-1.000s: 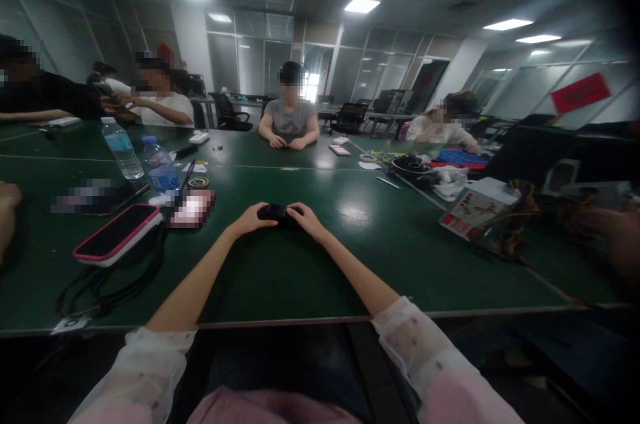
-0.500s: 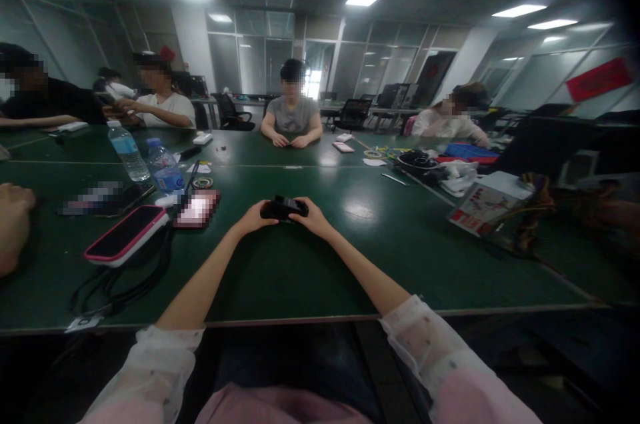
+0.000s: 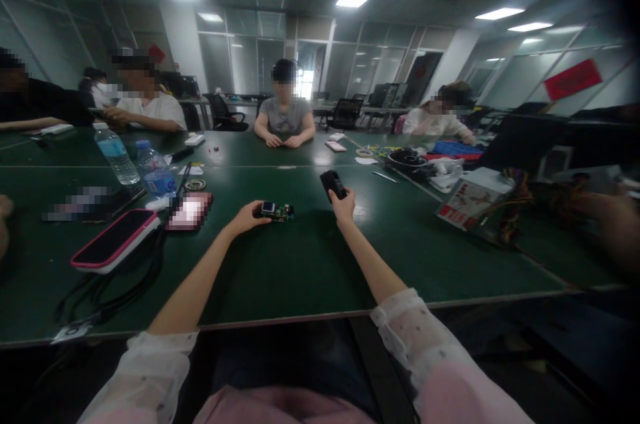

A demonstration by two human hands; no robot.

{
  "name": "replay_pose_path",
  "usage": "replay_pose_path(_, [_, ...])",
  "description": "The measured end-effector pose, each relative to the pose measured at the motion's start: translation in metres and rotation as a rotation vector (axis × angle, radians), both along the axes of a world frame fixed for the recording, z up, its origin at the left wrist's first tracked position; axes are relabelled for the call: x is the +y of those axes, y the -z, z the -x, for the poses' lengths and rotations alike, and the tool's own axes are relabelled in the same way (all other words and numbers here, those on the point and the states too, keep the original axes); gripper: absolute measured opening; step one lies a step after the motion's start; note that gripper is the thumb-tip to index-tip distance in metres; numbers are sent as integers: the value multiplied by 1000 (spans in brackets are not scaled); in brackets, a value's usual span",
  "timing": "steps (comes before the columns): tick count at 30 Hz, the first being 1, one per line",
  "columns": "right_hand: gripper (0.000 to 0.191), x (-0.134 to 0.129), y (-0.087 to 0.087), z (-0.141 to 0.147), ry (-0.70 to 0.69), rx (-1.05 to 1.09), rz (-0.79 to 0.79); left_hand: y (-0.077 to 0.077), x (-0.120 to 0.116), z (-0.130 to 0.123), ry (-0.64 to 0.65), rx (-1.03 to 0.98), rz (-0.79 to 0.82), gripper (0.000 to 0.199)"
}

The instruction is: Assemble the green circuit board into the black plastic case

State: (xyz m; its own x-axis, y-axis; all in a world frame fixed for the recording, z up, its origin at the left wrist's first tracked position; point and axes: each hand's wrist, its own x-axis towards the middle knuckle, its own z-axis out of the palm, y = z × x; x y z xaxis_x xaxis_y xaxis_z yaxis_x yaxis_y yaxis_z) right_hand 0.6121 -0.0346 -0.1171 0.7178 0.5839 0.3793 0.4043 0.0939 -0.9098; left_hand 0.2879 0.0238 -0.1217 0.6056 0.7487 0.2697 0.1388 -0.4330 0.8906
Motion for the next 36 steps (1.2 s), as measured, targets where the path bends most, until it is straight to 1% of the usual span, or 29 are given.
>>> replay_pose_path(5, [51, 1, 1, 6, -29, -126, 24, -2, 7, 9, 3, 4, 28, 68])
replay_pose_path(10, [52, 1, 3, 12, -89, -260, 37, 0, 11, 13, 0, 5, 45, 65])
replay_pose_path(15, [49, 2, 10, 13, -90, -486, 130, 1, 11, 13, 19, -7, 57, 66])
replay_pose_path(17, [48, 2, 13, 13, -87, -528, 158, 2, 12, 12, 33, -12, 62, 67])
replay_pose_path(27, [48, 4, 18, 11, -88, -581, 225, 5, 13, 14, 51, -28, 45, 68])
replay_pose_path(31, [49, 4, 19, 12, -92, -575, 247, 5, 12, 13, 32, -19, 29, 66])
replay_pose_path(36, [56, 6, 19, 10, -79, -563, 245, 9, 15, 11, 3, -1, 3, 65])
